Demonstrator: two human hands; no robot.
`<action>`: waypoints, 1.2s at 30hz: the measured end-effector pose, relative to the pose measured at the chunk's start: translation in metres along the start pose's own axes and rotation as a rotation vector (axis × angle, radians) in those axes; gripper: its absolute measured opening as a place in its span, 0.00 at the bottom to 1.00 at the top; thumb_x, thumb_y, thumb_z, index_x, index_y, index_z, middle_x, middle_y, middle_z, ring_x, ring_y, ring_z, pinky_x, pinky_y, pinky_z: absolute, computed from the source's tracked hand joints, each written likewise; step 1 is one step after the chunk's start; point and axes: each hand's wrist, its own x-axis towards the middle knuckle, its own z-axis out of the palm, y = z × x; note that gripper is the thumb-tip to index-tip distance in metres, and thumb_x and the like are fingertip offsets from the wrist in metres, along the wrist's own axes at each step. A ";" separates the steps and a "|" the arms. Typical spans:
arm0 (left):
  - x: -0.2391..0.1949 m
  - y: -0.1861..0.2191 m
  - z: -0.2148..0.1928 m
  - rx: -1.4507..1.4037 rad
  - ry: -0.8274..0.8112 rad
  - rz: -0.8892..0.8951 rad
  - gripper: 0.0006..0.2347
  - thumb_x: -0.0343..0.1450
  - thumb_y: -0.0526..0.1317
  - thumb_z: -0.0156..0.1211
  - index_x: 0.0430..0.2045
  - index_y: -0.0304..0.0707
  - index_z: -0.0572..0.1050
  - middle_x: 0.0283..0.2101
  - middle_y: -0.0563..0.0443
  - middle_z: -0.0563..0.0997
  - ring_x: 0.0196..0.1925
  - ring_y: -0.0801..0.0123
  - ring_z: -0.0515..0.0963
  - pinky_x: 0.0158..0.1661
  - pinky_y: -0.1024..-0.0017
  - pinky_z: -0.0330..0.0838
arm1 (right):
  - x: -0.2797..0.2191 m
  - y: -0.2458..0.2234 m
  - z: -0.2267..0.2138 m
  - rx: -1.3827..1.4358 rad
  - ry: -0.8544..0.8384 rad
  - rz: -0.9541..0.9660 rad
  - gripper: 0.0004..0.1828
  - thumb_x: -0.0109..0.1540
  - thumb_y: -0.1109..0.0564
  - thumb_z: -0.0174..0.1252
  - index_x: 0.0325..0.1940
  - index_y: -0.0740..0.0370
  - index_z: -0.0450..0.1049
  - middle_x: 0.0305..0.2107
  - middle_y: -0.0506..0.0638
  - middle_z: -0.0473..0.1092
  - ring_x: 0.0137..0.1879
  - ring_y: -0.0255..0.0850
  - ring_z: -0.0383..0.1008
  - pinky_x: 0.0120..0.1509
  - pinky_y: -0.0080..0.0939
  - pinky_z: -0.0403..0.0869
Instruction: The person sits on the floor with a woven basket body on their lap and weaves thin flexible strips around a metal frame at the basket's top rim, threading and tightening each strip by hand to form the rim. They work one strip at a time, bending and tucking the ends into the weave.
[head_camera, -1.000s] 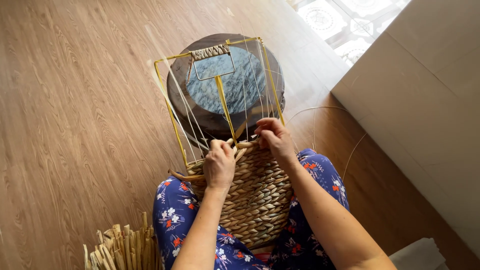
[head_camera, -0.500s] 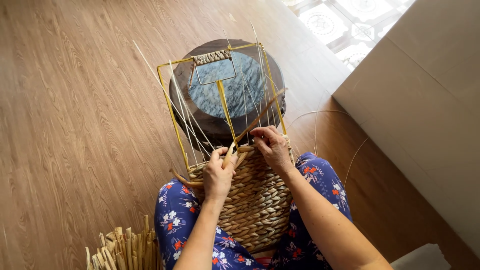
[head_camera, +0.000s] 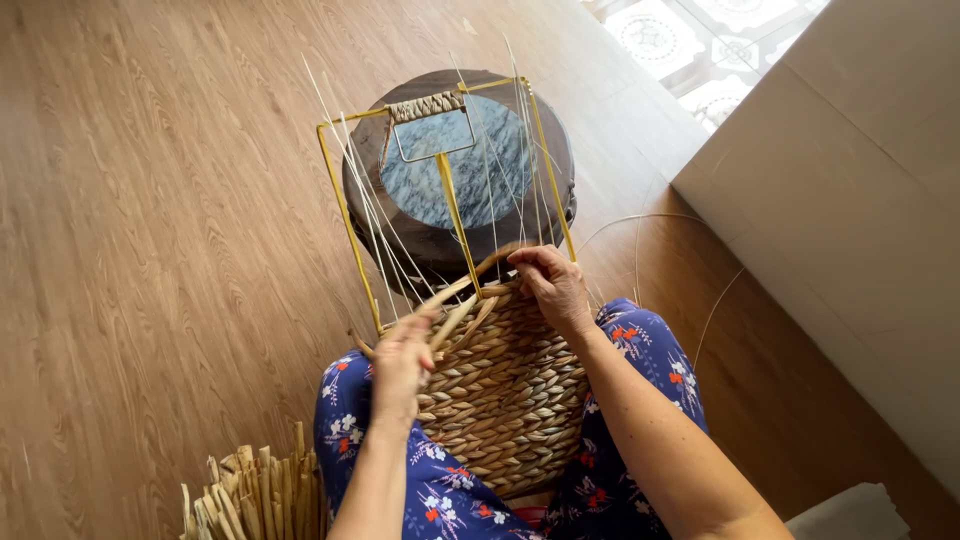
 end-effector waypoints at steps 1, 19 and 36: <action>0.000 0.007 -0.011 0.002 -0.003 0.005 0.13 0.76 0.47 0.56 0.43 0.39 0.81 0.23 0.50 0.72 0.15 0.81 0.61 0.15 0.81 0.53 | 0.001 -0.003 0.000 0.001 0.004 -0.004 0.06 0.66 0.61 0.59 0.44 0.62 0.81 0.34 0.44 0.75 0.30 0.27 0.74 0.35 0.28 0.75; -0.035 0.050 0.028 1.064 0.147 0.739 0.16 0.59 0.43 0.72 0.36 0.37 0.78 0.37 0.48 0.79 0.38 0.62 0.79 0.37 0.64 0.76 | -0.019 -0.029 0.030 -0.423 -0.028 -0.273 0.07 0.64 0.60 0.61 0.46 0.61 0.77 0.35 0.48 0.79 0.39 0.33 0.81 0.42 0.34 0.79; -0.039 0.176 -0.068 1.343 -0.009 1.120 0.04 0.66 0.35 0.66 0.29 0.49 0.85 0.34 0.62 0.83 0.32 0.70 0.74 0.33 0.74 0.74 | 0.024 -0.058 0.017 -0.475 -0.731 -0.253 0.18 0.62 0.54 0.62 0.55 0.59 0.78 0.44 0.52 0.79 0.45 0.44 0.82 0.51 0.42 0.78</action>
